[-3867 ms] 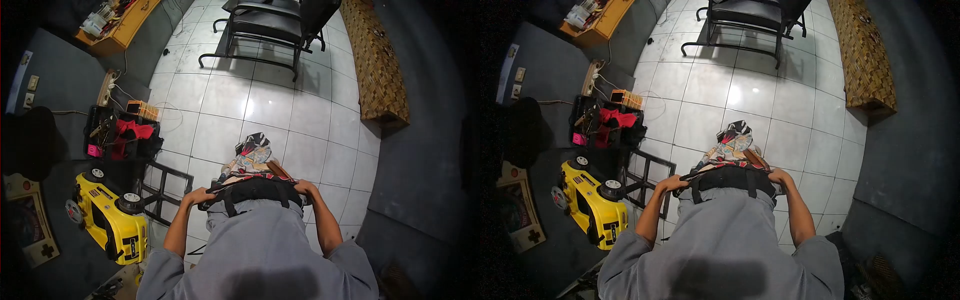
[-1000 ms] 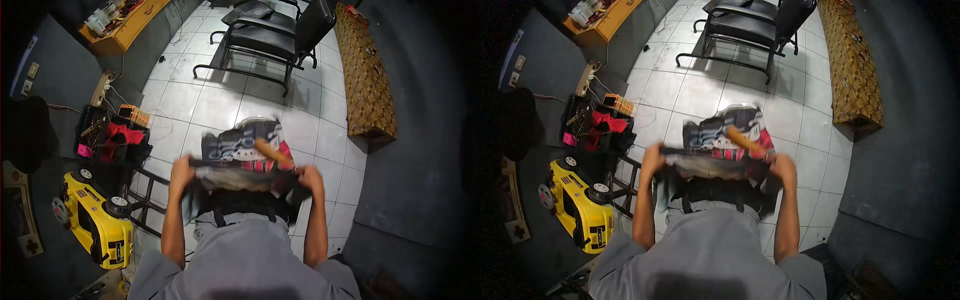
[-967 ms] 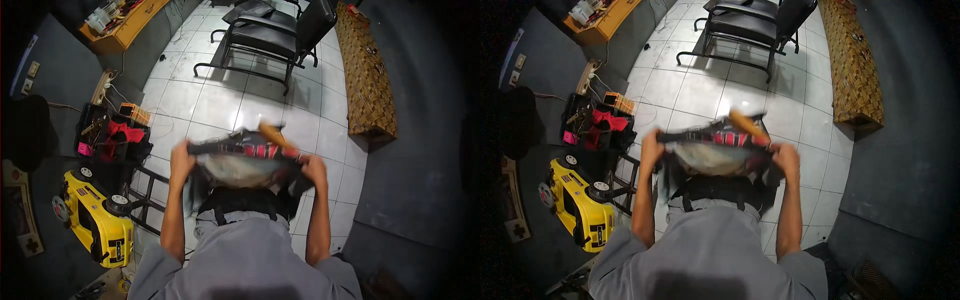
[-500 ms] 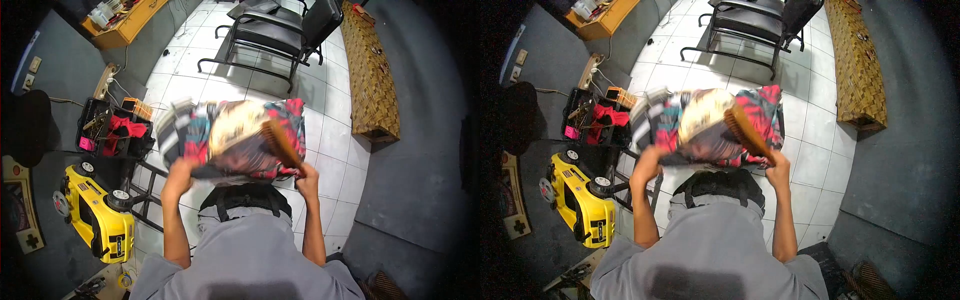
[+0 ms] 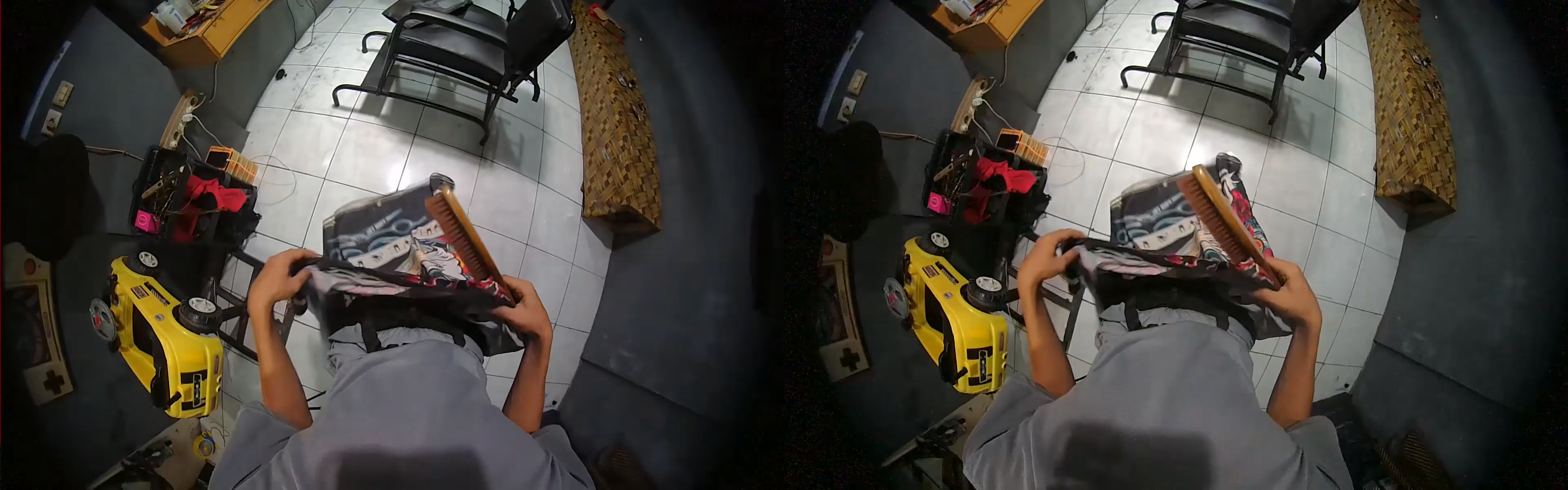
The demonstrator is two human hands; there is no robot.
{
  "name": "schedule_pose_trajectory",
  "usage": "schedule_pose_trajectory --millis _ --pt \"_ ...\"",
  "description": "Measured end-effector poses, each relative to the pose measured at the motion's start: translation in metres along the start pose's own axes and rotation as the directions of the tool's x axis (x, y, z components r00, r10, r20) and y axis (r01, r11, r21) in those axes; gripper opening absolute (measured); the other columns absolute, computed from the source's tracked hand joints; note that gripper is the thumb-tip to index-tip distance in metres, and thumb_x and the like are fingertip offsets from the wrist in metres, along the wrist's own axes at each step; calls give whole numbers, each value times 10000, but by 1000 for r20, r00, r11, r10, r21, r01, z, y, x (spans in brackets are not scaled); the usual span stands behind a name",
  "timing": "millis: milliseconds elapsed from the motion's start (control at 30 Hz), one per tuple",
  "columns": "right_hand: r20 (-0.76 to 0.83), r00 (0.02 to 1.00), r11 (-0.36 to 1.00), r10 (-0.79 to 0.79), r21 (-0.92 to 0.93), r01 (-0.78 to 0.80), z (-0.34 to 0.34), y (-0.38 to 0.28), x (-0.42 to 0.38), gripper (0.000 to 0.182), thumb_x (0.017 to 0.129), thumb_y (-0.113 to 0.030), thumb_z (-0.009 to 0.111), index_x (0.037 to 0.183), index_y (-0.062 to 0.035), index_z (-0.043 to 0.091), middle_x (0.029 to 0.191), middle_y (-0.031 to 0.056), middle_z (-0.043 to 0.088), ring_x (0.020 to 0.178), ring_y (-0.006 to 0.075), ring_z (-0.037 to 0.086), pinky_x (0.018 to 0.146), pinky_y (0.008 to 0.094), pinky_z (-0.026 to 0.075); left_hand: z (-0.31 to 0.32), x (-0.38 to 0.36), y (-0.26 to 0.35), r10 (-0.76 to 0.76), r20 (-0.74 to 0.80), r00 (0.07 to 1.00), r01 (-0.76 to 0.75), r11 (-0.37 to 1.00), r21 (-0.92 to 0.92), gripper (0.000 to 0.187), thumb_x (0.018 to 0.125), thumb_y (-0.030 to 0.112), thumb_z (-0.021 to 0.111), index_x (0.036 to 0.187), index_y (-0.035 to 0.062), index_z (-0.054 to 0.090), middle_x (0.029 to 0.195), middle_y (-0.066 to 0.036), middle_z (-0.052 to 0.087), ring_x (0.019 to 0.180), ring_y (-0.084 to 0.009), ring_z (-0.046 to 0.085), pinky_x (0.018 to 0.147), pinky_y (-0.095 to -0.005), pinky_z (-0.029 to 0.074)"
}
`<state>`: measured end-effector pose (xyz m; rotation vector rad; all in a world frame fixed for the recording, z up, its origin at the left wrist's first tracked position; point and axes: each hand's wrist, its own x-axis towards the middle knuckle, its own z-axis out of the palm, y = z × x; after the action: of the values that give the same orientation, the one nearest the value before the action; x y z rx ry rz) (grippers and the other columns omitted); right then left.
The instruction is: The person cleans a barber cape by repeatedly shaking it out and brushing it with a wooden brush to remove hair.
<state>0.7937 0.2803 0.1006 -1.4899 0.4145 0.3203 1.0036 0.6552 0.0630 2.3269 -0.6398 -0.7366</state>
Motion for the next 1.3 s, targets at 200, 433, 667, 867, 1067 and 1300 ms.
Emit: schedule_pose_trajectory --millis 200,433,667,867,1067,1300 --pt "52 993 994 -106 37 104 32 -6 10 363 749 -10 604 1104 32 539 909 11 568 853 79 498 770 212 403 84 24 47 278 360 891 -112 901 -419 523 721 172 699 1187 67 485 1146 -146 538 1086 -214 506 914 -309 402" --pt "45 988 986 -146 -71 149 46 -7 17 290 697 -40 592 977 10 538 817 47 540 728 103 466 654 229 391 148 52 36 431 208 878 -359 881 -310 361 675 80 686 1005 53 543 1038 -160 558 988 -307 539 815 -350 448" --pt "-288 947 827 -145 -560 -44 28 -7 13 323 636 -79 548 947 -7 499 726 206 558 704 379 553 634 392 437 112 45 37 44 -422 905 -53 999 -10 355 663 4 493 1010 62 541 876 -146 531 796 -348 553 690 -400 454" --pt "-353 810 674 -468 -735 70 32 35 20 378 603 -21 554 975 -12 487 884 189 538 784 379 537 693 387 437 104 38 34 37 -585 810 -49 999 -4 456 650 -35 472 1085 75 548 871 -151 509 795 -343 547 694 -399 449" --pt "-498 725 730 -476 -684 9 37 35 9 375 601 -5 531 974 -2 491 872 184 535 792 371 545 693 394 442 99 36 5 21 -742 670 29 998 54 370 627 -65 462 944 36 624 814 -155 491 742 -311 523 689 -361 433" --pt "-676 722 847 -148 -463 -261 21 98 14 369 632 -16 503 999 20 500 874 199 576 768 376 569 703 378 447 99 22 -20 145 -110 983 -150 988 -40 381 589 -56 483 919 45 644 771 -170 577 754 -354 560 702 -409 445"
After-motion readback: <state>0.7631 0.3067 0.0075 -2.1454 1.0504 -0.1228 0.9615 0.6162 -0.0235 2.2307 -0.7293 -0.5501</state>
